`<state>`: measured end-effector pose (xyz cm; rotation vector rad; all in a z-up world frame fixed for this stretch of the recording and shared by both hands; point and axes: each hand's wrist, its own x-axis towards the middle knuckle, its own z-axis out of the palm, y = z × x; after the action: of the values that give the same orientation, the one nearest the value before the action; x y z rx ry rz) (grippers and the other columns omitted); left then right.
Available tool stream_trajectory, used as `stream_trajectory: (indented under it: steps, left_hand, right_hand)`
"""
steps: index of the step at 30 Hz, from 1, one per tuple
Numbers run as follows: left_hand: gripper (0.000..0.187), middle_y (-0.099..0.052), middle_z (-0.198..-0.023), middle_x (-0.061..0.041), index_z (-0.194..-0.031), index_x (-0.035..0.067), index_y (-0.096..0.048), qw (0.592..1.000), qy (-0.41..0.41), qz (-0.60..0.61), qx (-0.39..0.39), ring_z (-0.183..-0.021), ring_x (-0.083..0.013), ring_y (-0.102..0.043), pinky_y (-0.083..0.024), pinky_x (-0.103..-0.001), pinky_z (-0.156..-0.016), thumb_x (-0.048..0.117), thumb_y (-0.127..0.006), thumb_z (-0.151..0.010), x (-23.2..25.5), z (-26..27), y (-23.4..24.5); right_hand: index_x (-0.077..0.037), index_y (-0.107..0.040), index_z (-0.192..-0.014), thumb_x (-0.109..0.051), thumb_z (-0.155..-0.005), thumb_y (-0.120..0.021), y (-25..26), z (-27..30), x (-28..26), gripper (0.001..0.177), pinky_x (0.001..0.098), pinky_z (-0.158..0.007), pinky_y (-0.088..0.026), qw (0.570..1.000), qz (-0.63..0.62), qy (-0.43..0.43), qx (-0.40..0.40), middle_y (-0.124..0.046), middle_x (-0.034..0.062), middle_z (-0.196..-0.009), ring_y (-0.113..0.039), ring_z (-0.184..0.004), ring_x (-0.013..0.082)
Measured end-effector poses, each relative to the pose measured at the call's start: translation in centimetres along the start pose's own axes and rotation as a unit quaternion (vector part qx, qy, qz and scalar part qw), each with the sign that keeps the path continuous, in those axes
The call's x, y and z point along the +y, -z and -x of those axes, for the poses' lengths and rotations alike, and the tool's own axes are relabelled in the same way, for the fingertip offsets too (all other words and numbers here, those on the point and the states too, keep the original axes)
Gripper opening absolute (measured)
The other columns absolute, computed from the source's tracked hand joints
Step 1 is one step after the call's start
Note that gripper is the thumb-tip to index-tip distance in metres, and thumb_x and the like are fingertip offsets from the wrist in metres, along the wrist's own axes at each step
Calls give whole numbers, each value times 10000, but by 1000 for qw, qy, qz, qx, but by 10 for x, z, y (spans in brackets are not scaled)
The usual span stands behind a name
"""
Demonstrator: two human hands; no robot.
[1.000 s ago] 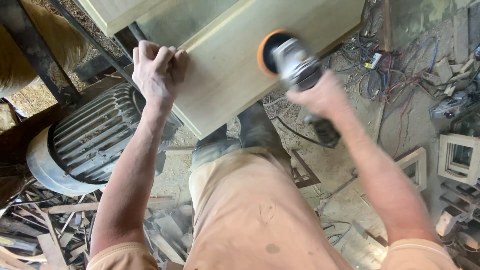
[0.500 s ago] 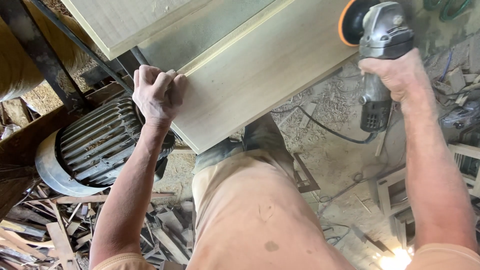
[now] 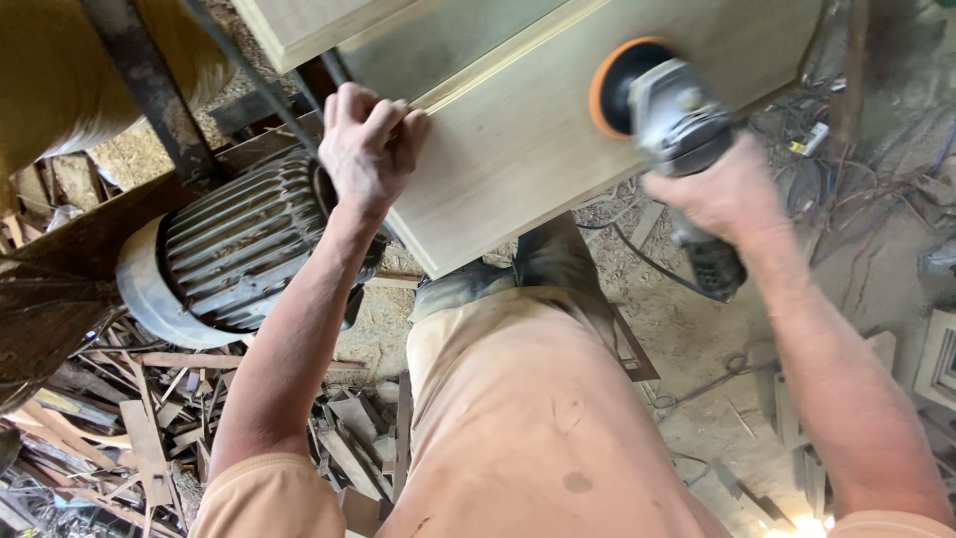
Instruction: The person uses an angle grinder with a sanding disc to smooth the surface of a rectangular wooden board. They hold the board with one hand and move the grinder across the surface repeatedly, then place the board on a stack and continue sanding.
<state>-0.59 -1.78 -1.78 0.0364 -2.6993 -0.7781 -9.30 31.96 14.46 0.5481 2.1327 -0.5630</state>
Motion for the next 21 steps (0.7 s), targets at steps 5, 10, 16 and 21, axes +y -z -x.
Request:
stream_trajectory:
  steps: [5,10,16,21]
  left_hand:
    - [395,-497,-903,-43,-802,130,-610,991,77,43,-99,-801,-246,-523,-457,-379,-449,461,-689,-1003,-9,-4,-1]
    - [584,-539,-848,-48,-697,72,-472,968,131,72,-200,-593,-193,-488,-445,-371,-389,394,-890,-946,-18,-21,-11]
    - [336,-627,-837,48,-732,208,-640,951,201,135,-192,-711,-151,-605,-471,-364,-541,422,-895,-777,-15,-30,-4]
    - [420,-571,-799,16,-725,189,-562,955,198,123,-185,-660,-190,-550,-423,-387,-520,442,-890,-796,-14,-26,-2]
  right_hand:
    - [-107,-680,-1087,-373,-739,-820,-62,30,-26,460,333,-553,-589,989,149,20,-11,-722,57,-871,-697,-639,194]
    - [-113,-685,-1128,-415,-662,-849,-125,49,-27,579,332,-710,-590,972,192,136,-20,-758,71,-959,-725,-796,199]
    - [-70,-678,-1090,-548,-643,-870,-171,66,-36,681,398,-739,-615,959,196,203,-36,-774,134,-936,-766,-826,287]
    - [-87,-658,-1048,-703,-567,-873,-156,56,-29,811,555,-773,-560,961,212,174,-5,-744,241,-925,-715,-893,479]
